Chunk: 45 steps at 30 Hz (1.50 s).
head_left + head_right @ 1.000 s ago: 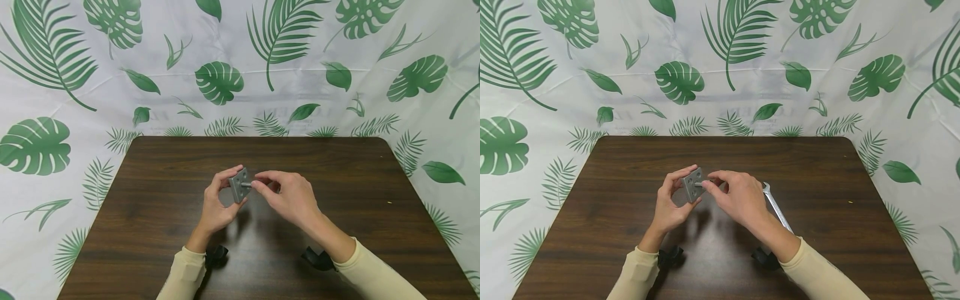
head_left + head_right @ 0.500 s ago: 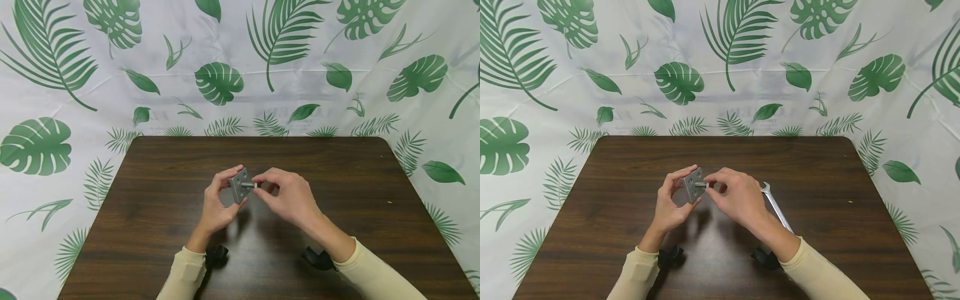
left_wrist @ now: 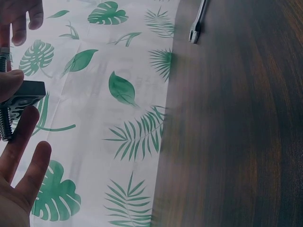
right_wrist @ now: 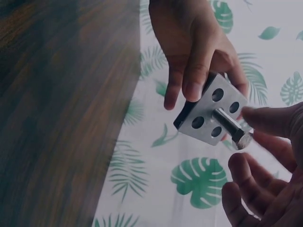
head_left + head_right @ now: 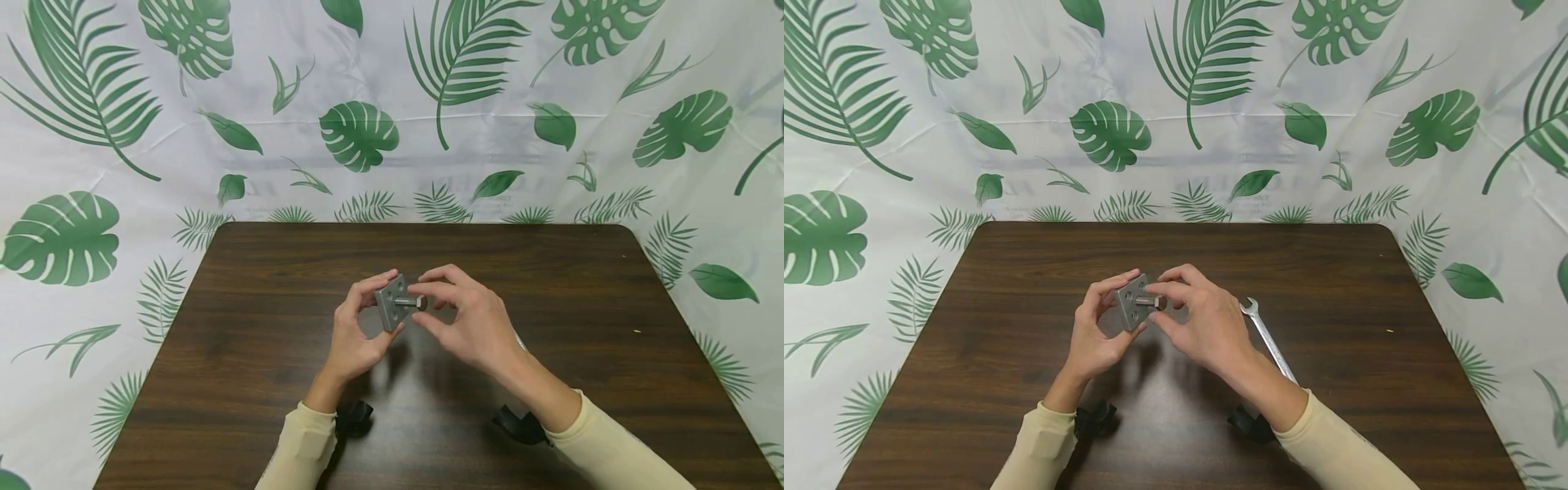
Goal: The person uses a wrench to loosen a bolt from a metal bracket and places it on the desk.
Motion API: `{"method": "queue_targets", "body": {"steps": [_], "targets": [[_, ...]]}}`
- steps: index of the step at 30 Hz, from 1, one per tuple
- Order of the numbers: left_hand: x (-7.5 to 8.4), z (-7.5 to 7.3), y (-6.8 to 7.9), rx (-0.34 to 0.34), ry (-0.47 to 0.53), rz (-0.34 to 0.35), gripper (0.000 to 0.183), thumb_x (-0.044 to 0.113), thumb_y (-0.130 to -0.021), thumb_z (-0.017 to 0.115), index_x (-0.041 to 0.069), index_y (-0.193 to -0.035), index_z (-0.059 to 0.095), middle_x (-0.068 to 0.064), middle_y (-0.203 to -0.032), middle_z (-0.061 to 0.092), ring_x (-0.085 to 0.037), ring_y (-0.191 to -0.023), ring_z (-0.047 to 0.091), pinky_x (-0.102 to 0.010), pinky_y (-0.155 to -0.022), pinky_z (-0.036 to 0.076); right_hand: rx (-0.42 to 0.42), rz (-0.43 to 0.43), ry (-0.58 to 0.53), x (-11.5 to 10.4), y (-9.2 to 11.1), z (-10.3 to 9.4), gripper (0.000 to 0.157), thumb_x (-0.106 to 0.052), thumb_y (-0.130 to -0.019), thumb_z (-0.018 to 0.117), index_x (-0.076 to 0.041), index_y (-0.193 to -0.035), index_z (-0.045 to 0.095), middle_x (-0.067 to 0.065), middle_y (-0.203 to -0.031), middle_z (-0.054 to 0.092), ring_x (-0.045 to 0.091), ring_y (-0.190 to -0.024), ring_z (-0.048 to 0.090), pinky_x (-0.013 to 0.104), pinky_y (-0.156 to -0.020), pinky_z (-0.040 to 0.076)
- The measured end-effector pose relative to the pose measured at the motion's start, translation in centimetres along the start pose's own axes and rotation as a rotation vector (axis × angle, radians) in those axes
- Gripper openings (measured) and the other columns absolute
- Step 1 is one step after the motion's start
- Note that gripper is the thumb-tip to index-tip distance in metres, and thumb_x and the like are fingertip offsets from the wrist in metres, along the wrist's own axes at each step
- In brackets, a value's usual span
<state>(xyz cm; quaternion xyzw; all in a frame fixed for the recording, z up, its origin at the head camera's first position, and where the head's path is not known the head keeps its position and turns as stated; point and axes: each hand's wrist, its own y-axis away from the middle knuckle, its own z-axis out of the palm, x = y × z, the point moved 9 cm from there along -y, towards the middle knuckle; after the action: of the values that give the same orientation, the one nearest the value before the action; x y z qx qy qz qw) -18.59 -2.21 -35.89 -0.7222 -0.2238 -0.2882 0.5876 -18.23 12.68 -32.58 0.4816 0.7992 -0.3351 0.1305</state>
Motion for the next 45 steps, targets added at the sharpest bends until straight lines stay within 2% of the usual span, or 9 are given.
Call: {"method": "queue_targets", "body": {"steps": [2,7,11,23,28,32,36,39,45], "targets": [[0.0,0.0,0.0,0.002,0.001,-0.002,0.062,-0.016,-0.067,0.076,-0.014,-0.122,0.047,-0.029,-0.130,0.055,-0.036,-0.104,0.064,-0.042,-0.079,0.054,0.010,0.039,0.007,0.3,0.0,-0.1,0.030,-0.027,-0.083,0.080,-0.020,-0.112,0.075,-0.011,-0.106,0.064,0.006,-0.074,0.061,0.028,-0.056,0.047],[0.0,0.0,0.0,0.007,-0.001,-0.002,0.062,-0.016,-0.067,0.077,-0.014,-0.122,0.048,-0.029,-0.130,0.056,-0.036,-0.104,0.064,-0.041,-0.078,0.054,0.004,0.159,0.047,1.1,0.1,-0.1,0.024,-0.038,-0.089,0.072,-0.023,-0.107,0.076,-0.016,-0.074,0.062,0.003,-0.060,0.052,0.030,-0.050,0.041],[-0.1,0.0,0.0,0.004,0.002,-0.002,0.062,-0.016,-0.067,0.077,-0.014,-0.122,0.048,-0.029,-0.130,0.055,-0.036,-0.106,0.063,-0.041,-0.079,0.053,-0.031,0.198,0.063,1.4,0.1,0.3,0.023,-0.039,-0.090,0.071,-0.021,-0.104,0.077,-0.016,-0.066,0.060,0.004,-0.058,0.051,0.030,-0.049,0.040],[-0.1,0.1,0.0,-0.002,0.000,-0.007,0.062,-0.016,-0.067,0.076,-0.014,-0.123,0.047,-0.029,-0.131,0.055,-0.036,-0.107,0.063,-0.043,-0.078,0.054,0.000,0.007,0.023,0.2,0.0,0.1,0.022,-0.013,-0.078,0.083,-0.023,-0.097,0.078,-0.017,-0.097,0.066,0.001,-0.074,0.061,0.029,-0.059,0.048],[0.0,0.0,-0.1,0.001,-0.005,0.002,0.062,-0.017,-0.067,0.076,-0.015,-0.122,0.047,-0.030,-0.130,0.055,-0.036,-0.106,0.064,-0.044,-0.078,0.054,0.007,-0.009,0.014,0.1,0.0,0.1,0.024,-0.013,-0.077,0.084,-0.023,-0.099,0.078,-0.017,-0.099,0.066,0.003,-0.076,0.063,0.029,-0.059,0.048],[0.1,0.0,-0.1,0.006,-0.009,0.009,0.062,-0.017,-0.066,0.076,-0.015,-0.121,0.047,-0.030,-0.130,0.056,-0.036,-0.103,0.065,-0.045,-0.076,0.054,0.007,-0.002,0.009,0.2,0.1,0.0,0.029,-0.020,-0.078,0.084,-0.023,-0.106,0.076,-0.016,-0.102,0.066,0.006,-0.077,0.064,0.029,-0.059,0.047],[0.0,0.0,-0.1,0.006,-0.012,0.009,0.062,-0.016,-0.066,0.076,-0.014,-0.122,0.048,-0.029,-0.130,0.056,-0.036,-0.102,0.065,-0.045,-0.076,0.054,0.017,0.063,0.018,0.7,0.1,-0.2,0.030,-0.032,-0.082,0.080,-0.023,-0.110,0.075,-0.016,-0.093,0.068,0.003,-0.070,0.060,0.029,-0.055,0.045],[0.1,0.0,-0.1,0.004,-0.014,0.009,0.062,-0.016,-0.067,0.076,-0.014,-0.122,0.048,-0.029,-0.130,0.056,-0.035,-0.102,0.065,-0.044,-0.076,0.054,0.016,0.139,0.039,1.3,0.1,-0.3,0.028,-0.039,-0.086,0.075,-0.023,-0.110,0.076,-0.017,-0.076,0.065,0.002,-0.061,0.054,0.030,-0.050,0.041],[0.1,0.1,-0.1,0.005,-0.013,0.010,0.062,-0.016,-0.067,0.076,-0.014,-0.122,0.048,-0.029,-0.130,0.056,-0.035,-0.103,0.064,-0.043,-0.076,0.054,-0.057,0.242,0.033,2.1,0.2,0.3,0.028,-0.043,-0.091,0.068,-0.021,-0.105,0.078,-0.017,-0.065,0.062,0.005,-0.057,0.054,0.031,-0.049,0.042]]}}
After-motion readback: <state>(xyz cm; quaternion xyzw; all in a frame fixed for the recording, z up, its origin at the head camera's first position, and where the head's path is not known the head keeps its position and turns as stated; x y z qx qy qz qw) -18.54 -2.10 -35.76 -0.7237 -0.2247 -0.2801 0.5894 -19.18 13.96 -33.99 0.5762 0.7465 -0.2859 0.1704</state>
